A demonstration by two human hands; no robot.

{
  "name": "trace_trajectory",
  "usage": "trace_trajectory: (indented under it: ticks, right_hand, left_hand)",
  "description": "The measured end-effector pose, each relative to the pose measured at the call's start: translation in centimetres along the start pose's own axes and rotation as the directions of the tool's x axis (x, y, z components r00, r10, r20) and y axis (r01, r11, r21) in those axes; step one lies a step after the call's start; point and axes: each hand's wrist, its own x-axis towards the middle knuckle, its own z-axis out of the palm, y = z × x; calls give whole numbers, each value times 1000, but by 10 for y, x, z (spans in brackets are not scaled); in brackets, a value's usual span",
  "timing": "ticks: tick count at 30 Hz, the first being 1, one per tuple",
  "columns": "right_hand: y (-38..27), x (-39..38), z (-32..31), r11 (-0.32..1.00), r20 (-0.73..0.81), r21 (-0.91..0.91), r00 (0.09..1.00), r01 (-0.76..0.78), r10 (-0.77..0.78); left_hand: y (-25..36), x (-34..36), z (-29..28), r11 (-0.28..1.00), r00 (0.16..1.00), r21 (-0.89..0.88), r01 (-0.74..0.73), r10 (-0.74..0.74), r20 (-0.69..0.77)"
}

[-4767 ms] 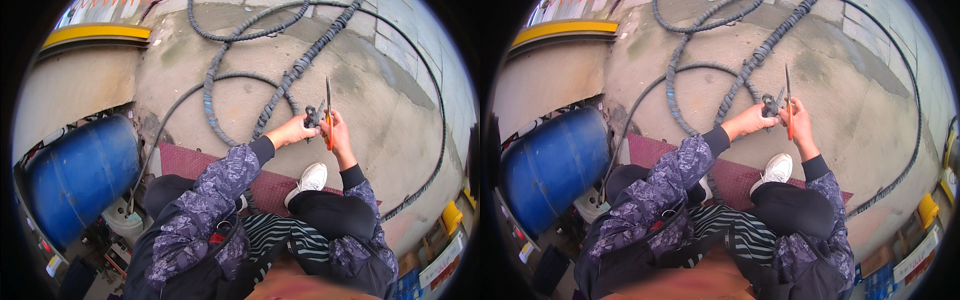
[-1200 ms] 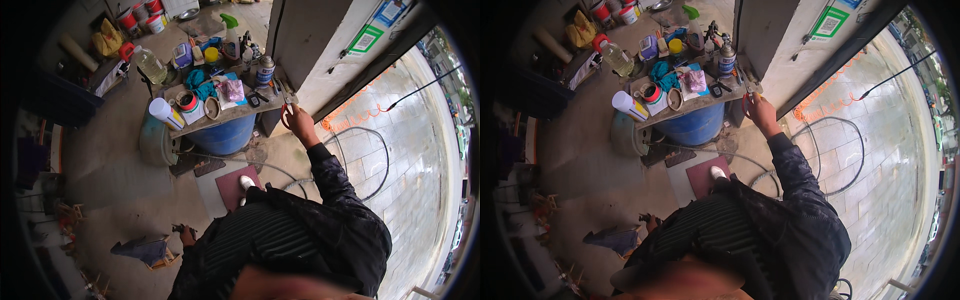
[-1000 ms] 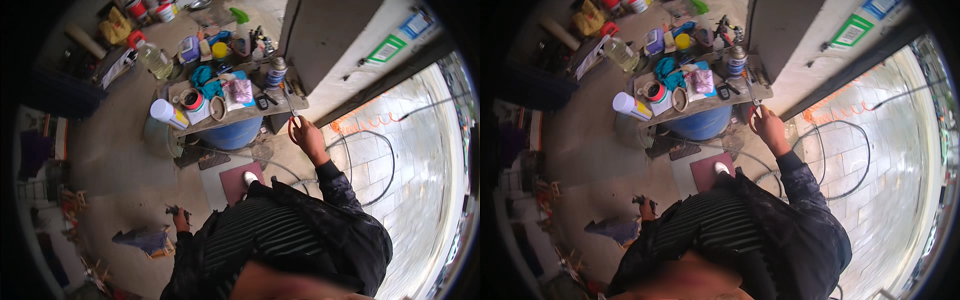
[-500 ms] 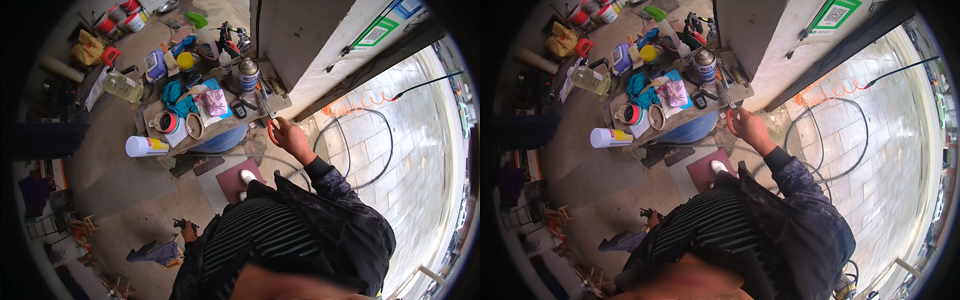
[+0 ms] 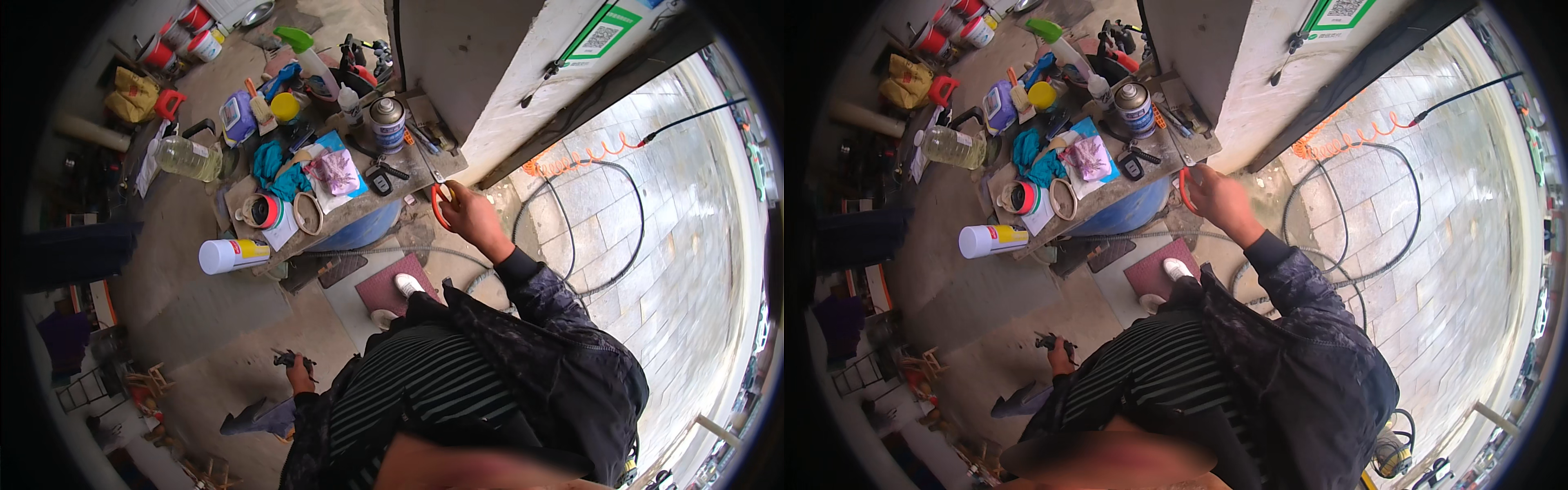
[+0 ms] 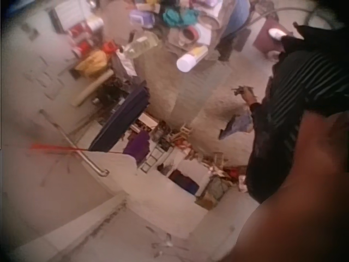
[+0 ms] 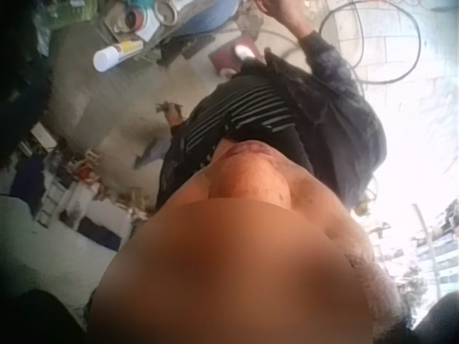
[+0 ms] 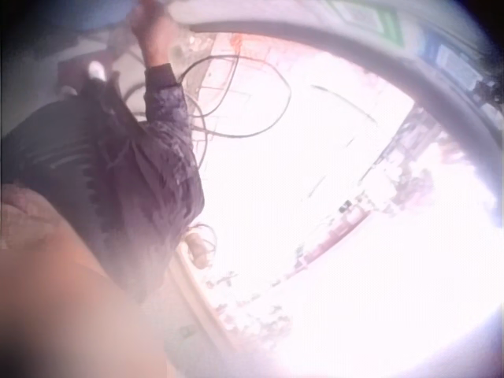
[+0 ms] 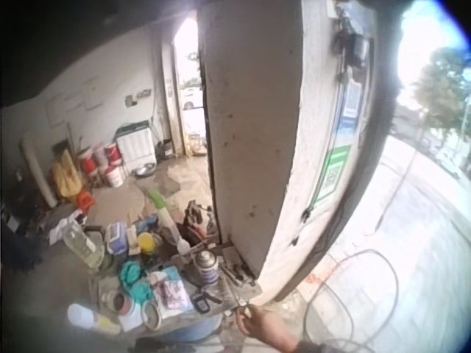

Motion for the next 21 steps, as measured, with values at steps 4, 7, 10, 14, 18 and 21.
trace_trajectory:
  ticks: [4, 7, 10, 14, 18, 21]
  right_hand:
    - [-2, 20, 10, 999, 41, -37, 999, -6, 8]
    - [1, 30, 18, 998, 35, -63, 999, -2, 4]
    - [2, 34, 18, 994, -8, -108, 1000, 12, -13]
    - [-2, 48, 15, 979, -93, -199, 994, 32, -52]
    - [-4, 84, 27, 945, -119, -321, 987, 63, -106]
    - [2, 104, 46, 909, -133, -406, 979, 89, -155]
  left_hand:
    - [4, -5, -2, 1000, 999, 17, -4, 3, 34]
    - [0, -8, -12, 998, 999, 64, 29, -32, 39]
    - [-8, -13, -20, 991, 998, 119, 62, -65, 23]
    - [-20, -18, -27, 990, 996, 128, 63, -55, -67]
    - [-31, -12, -34, 995, 997, 94, 36, -29, -75]
    - [-36, 0, -39, 1000, 999, 21, -7, 8, -36]
